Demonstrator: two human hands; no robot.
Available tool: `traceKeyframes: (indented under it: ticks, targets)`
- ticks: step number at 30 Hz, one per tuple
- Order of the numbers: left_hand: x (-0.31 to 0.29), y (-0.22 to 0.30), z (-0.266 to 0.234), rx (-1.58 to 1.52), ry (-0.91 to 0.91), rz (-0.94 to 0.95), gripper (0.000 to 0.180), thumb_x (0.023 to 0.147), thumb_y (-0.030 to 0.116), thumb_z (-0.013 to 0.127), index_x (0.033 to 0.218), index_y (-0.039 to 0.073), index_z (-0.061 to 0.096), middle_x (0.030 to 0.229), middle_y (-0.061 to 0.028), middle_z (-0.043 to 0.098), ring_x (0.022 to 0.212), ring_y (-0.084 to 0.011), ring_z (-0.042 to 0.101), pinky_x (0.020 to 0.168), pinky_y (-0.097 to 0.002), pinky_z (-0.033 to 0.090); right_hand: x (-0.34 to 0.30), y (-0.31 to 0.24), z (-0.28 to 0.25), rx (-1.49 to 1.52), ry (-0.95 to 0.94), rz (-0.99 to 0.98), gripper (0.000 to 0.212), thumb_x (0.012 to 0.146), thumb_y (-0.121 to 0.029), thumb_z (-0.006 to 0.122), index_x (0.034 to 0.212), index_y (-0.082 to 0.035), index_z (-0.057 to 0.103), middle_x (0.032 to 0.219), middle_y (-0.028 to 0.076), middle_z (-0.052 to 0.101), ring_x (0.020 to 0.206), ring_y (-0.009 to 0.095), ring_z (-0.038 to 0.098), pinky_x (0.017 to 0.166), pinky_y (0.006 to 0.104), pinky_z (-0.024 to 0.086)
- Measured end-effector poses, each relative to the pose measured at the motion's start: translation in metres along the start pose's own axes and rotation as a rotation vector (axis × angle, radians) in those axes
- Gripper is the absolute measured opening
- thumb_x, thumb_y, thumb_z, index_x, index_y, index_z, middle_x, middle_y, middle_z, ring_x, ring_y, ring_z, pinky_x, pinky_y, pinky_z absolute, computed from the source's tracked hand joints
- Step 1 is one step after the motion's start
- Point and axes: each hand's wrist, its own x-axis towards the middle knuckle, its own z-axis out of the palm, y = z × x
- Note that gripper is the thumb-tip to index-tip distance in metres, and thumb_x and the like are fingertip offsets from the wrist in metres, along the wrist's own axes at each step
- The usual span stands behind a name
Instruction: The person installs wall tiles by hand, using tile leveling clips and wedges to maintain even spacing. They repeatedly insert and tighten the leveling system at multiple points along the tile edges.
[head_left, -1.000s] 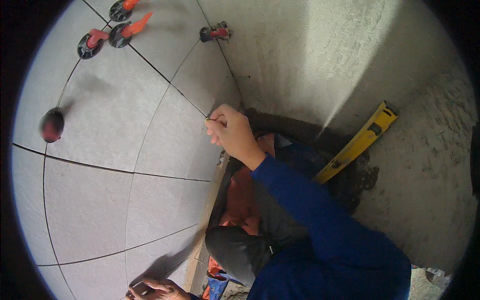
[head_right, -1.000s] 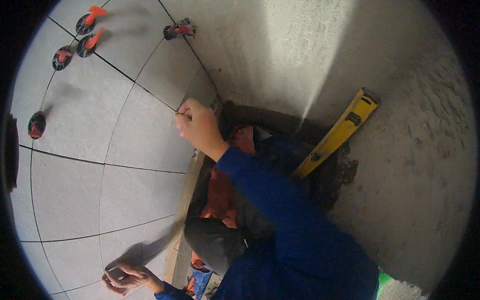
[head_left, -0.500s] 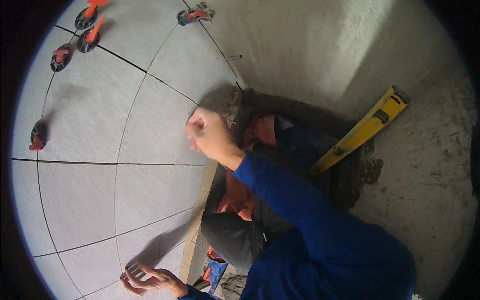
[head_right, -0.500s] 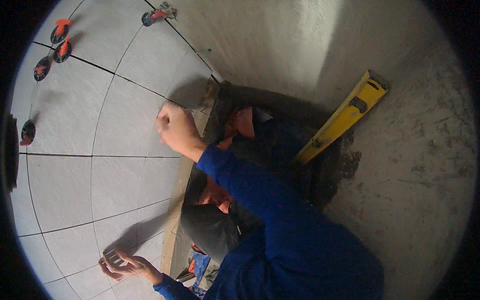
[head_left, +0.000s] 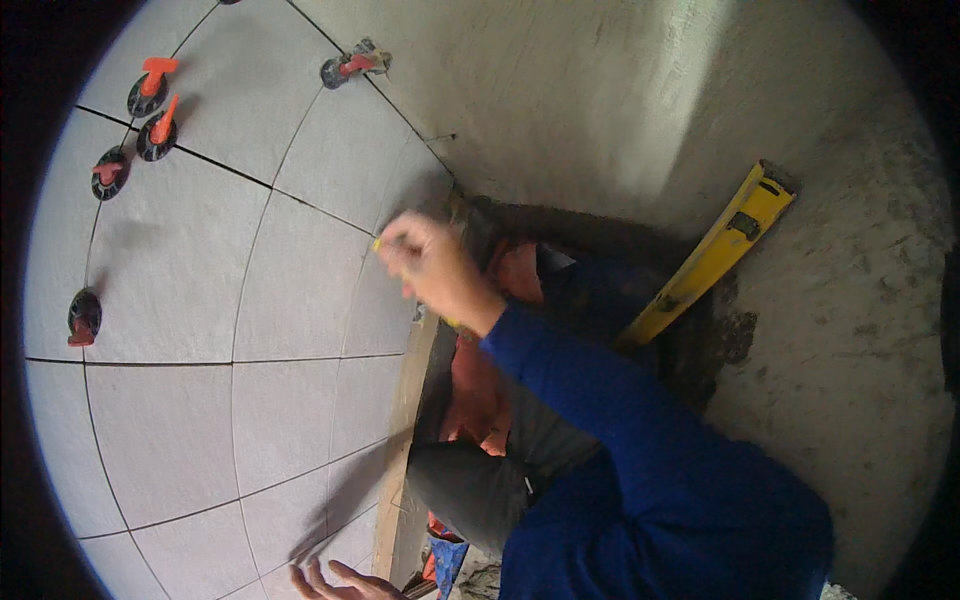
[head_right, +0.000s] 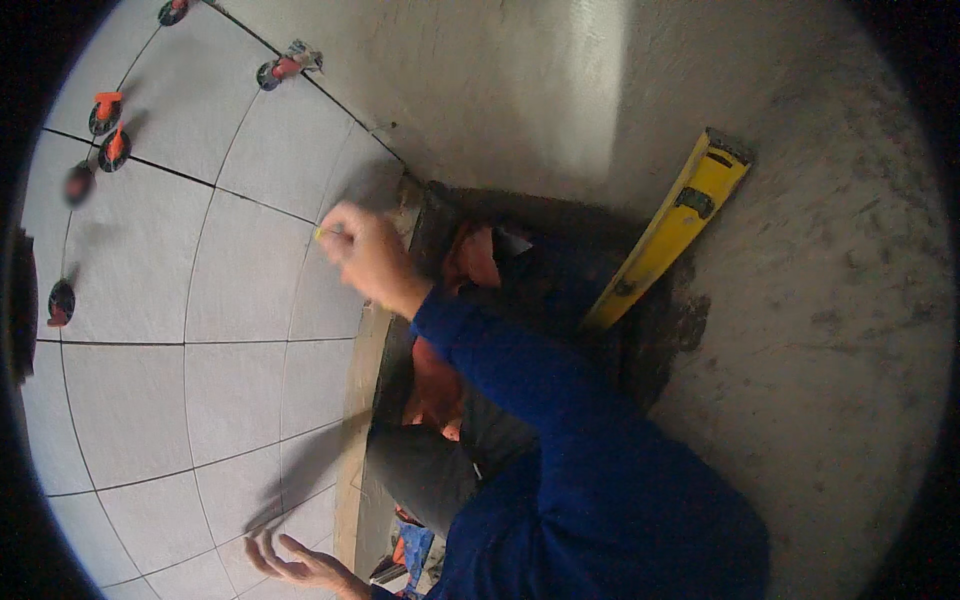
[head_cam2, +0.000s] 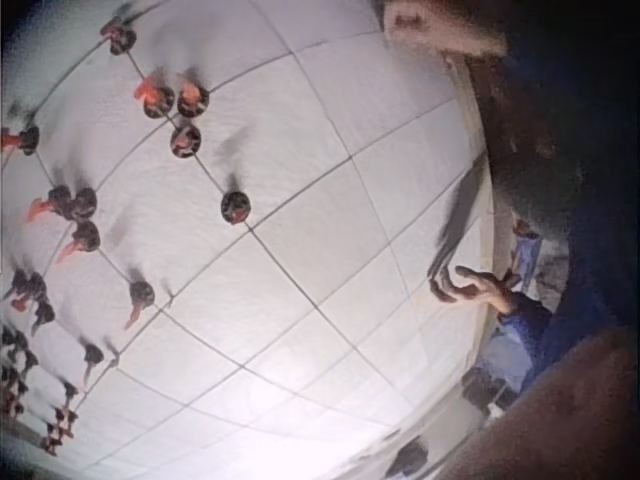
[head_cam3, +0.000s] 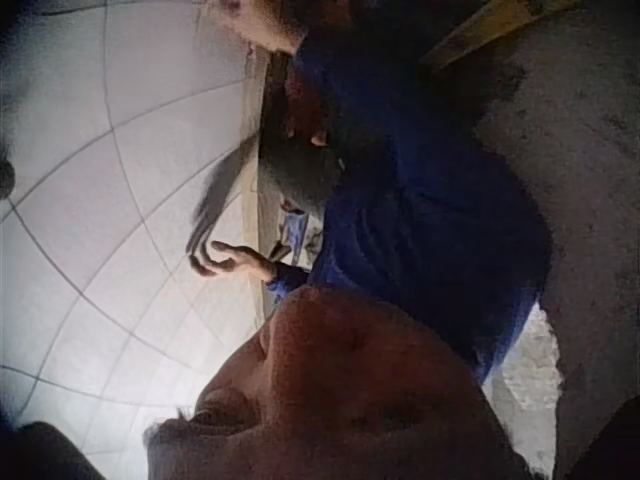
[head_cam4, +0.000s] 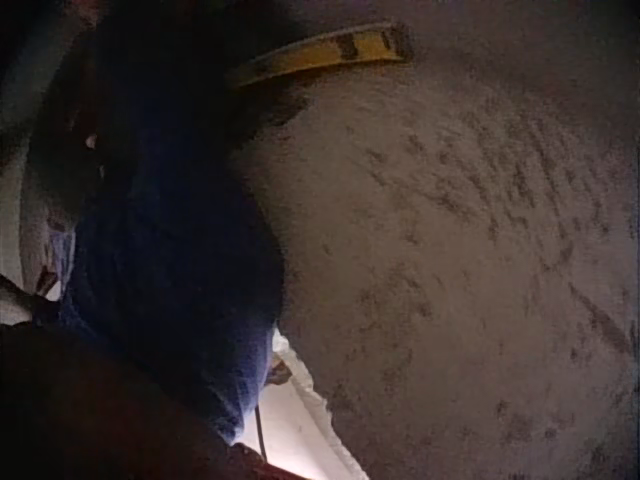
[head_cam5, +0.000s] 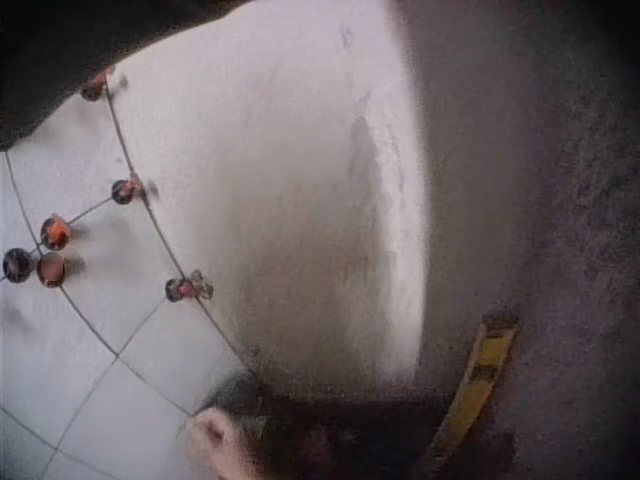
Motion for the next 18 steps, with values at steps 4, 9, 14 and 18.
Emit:
traceKeyframes:
  ticks: [4, 9, 14, 18]
  targets:
    - [-0.048, 0.013, 0.023, -0.607, -0.242, -0.466, 0.034, 0.101, 0.025, 0.058, 0.114, -0.006, 0.062, 0.129, -0.0184, 0.055, 0.126, -0.0308, 0.050, 0.108, -0.0482, 0.038, 0.068, 0.002, -0.035, -0.254, 0.414, -0.207, 0.017, 0.091, -0.010, 0.069, 0.105, -0.002, 0.063, 0.079, 0.010, 0.068, 0.059, 0.016, 0.066, 0.050, 0.0319, 0.052]
    - [-0.090, 0.041, 0.046, -0.724, -0.625, -0.543, 0.024, 0.099, 0.019, 0.060, 0.094, -0.004, 0.066, 0.094, -0.0105, 0.066, 0.087, -0.0188, 0.061, 0.080, -0.0329, 0.049, 0.109, 0.012, -0.038, -0.423, 0.515, -0.358, 0.013, 0.090, -0.007, 0.064, 0.102, -0.002, 0.065, 0.075, 0.013, 0.069, 0.061, 0.027, 0.068, 0.057, 0.0383, 0.054]
    - [-0.111, 0.053, 0.056, -0.816, -0.803, -0.750, 0.020, 0.098, 0.018, 0.063, 0.094, -0.001, 0.066, 0.087, -0.0073, 0.066, 0.074, -0.0148, 0.061, 0.068, -0.0285, 0.048, 0.125, 0.014, -0.043, -0.397, 0.526, -0.415, 0.009, 0.089, -0.005, 0.062, 0.093, 0.002, 0.067, 0.068, 0.010, 0.067, 0.052, 0.020, 0.067, 0.049, 0.0339, 0.053]
    - [-0.129, 0.056, 0.072, -0.914, -0.829, -0.705, 0.023, 0.097, 0.022, 0.065, 0.101, -0.001, 0.069, 0.085, -0.0075, 0.067, 0.074, -0.0152, 0.062, 0.070, -0.0280, 0.048, 0.125, 0.007, -0.048, -0.344, 0.430, -0.364, 0.009, 0.089, -0.005, 0.062, 0.090, 0.002, 0.067, 0.069, 0.009, 0.067, 0.053, 0.017, 0.066, 0.047, 0.0323, 0.051]
